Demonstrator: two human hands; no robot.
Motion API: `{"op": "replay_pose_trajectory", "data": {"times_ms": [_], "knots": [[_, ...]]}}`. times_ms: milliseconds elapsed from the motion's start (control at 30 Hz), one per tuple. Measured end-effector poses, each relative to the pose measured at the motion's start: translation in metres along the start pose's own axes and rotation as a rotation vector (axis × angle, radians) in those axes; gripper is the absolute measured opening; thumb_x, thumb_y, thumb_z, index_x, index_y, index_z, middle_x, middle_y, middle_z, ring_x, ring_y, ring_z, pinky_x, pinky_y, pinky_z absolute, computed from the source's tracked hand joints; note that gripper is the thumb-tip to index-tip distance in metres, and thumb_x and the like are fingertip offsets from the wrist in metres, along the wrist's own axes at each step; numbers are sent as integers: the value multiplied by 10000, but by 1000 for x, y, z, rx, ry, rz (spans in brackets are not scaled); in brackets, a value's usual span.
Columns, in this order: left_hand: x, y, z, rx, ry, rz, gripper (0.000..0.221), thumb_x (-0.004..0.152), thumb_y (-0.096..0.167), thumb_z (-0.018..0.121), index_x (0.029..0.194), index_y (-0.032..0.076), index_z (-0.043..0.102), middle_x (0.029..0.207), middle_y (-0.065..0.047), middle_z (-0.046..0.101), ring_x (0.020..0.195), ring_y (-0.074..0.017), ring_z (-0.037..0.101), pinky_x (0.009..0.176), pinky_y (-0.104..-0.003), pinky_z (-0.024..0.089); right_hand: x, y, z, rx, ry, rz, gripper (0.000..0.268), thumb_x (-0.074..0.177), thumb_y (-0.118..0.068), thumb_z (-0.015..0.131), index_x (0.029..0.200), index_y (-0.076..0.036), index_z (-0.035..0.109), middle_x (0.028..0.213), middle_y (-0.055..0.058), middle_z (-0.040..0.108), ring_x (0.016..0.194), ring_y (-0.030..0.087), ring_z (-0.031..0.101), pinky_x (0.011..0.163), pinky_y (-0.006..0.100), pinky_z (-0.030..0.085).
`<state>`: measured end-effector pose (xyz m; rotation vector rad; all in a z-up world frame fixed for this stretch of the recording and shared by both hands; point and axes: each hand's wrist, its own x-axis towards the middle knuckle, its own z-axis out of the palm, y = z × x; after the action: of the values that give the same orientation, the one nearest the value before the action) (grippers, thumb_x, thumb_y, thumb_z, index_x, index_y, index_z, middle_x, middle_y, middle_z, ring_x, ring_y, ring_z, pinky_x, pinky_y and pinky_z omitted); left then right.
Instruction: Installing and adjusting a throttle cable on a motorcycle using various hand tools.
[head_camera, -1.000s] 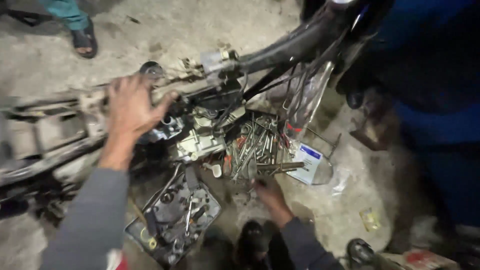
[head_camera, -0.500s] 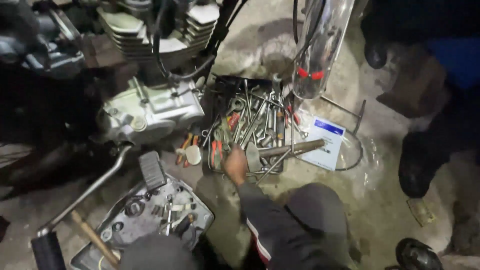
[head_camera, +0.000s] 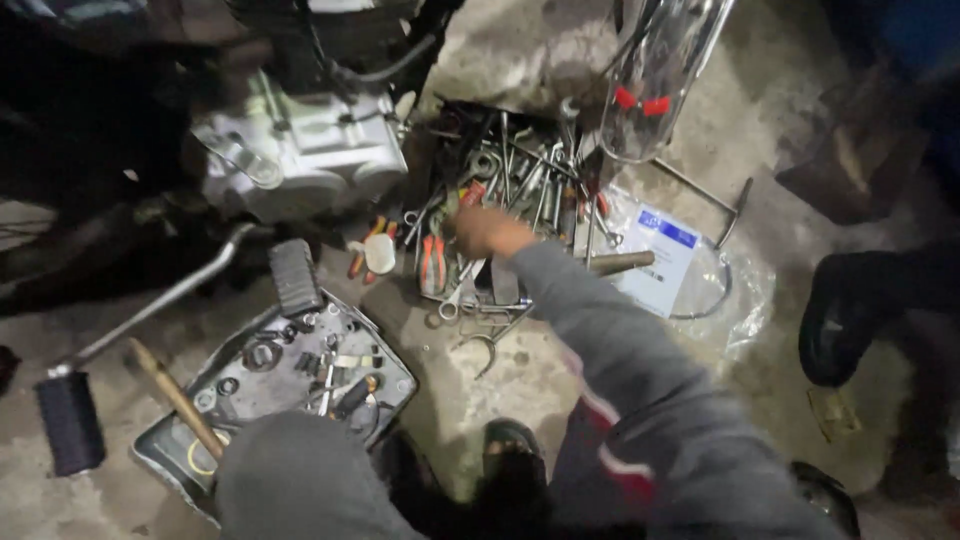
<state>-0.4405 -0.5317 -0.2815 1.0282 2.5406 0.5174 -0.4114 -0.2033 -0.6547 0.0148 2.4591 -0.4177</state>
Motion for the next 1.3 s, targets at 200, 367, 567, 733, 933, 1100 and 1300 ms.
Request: {"op": "replay_pose_trajectory", "data": {"times_ms": [200, 367, 567, 733, 933, 1100, 1300], "knots": [[55, 102, 146, -75, -177, -110, 206, 1080, 283, 659, 1184, 122, 734, 612, -54, 601, 474, -162, 565, 424, -290, 488, 51, 64, -33, -288, 177, -18, 195, 866, -276, 719, 959, -134, 815, 866, 138, 774, 904, 370, 769, 770, 525, 612], [104, 79, 259, -88, -293, -211, 177, 1038, 270, 654, 1151, 158, 731, 525, -15, 579, 390, -118, 546, 366, -258, 487, 36, 74, -5, -122, 380, -164, 398, 929, -374, 682, 1159, -49, 688, 1051, 287, 690, 1028, 485, 640, 828, 586, 545], [152, -5, 341, 255, -153, 33, 247, 879, 358, 651, 1008, 178, 760, 944, -114, 768, 961, -374, 753, 769, -533, 608, -43, 60, 65, -28, 443, 8, 158, 912, -116, 642, 929, -51, 786, 839, 150, 774, 832, 344, 778, 731, 440, 624], [148, -7, 340, 264, -328, 28, 336, 889, 372, 659, 1183, 214, 702, 1117, -86, 747, 1084, -364, 721, 873, -546, 608, -49, 71, 152, -15, 356, -152, 259, 854, -95, 650, 1068, -53, 790, 1135, 203, 743, 1008, 441, 736, 762, 561, 637], [135, -19, 345, 226, -597, 9, 450, 897, 379, 678, 1312, 206, 654, 1166, -153, 743, 1181, -395, 682, 988, -575, 555, -65, 76, 147, -9, 315, -152, 179, 894, -107, 666, 1009, -9, 763, 944, 209, 750, 899, 414, 750, 735, 542, 613], [128, -55, 367, 287, -708, -21, 505, 894, 488, 666, 1330, 235, 633, 1145, -140, 756, 1165, -369, 697, 986, -558, 559, -56, 91, 122, 138, 326, -172, 171, 945, -129, 636, 1032, -45, 757, 897, 169, 749, 837, 379, 754, 696, 491, 603], [129, -43, 340, 212, -702, -40, 563, 921, 435, 624, 1438, 226, 547, 1178, -181, 754, 1182, -400, 692, 996, -559, 551, -86, 96, 95, 65, 424, -99, 205, 953, -157, 616, 1049, -39, 753, 977, 207, 752, 858, 412, 751, 689, 521, 613]]}}
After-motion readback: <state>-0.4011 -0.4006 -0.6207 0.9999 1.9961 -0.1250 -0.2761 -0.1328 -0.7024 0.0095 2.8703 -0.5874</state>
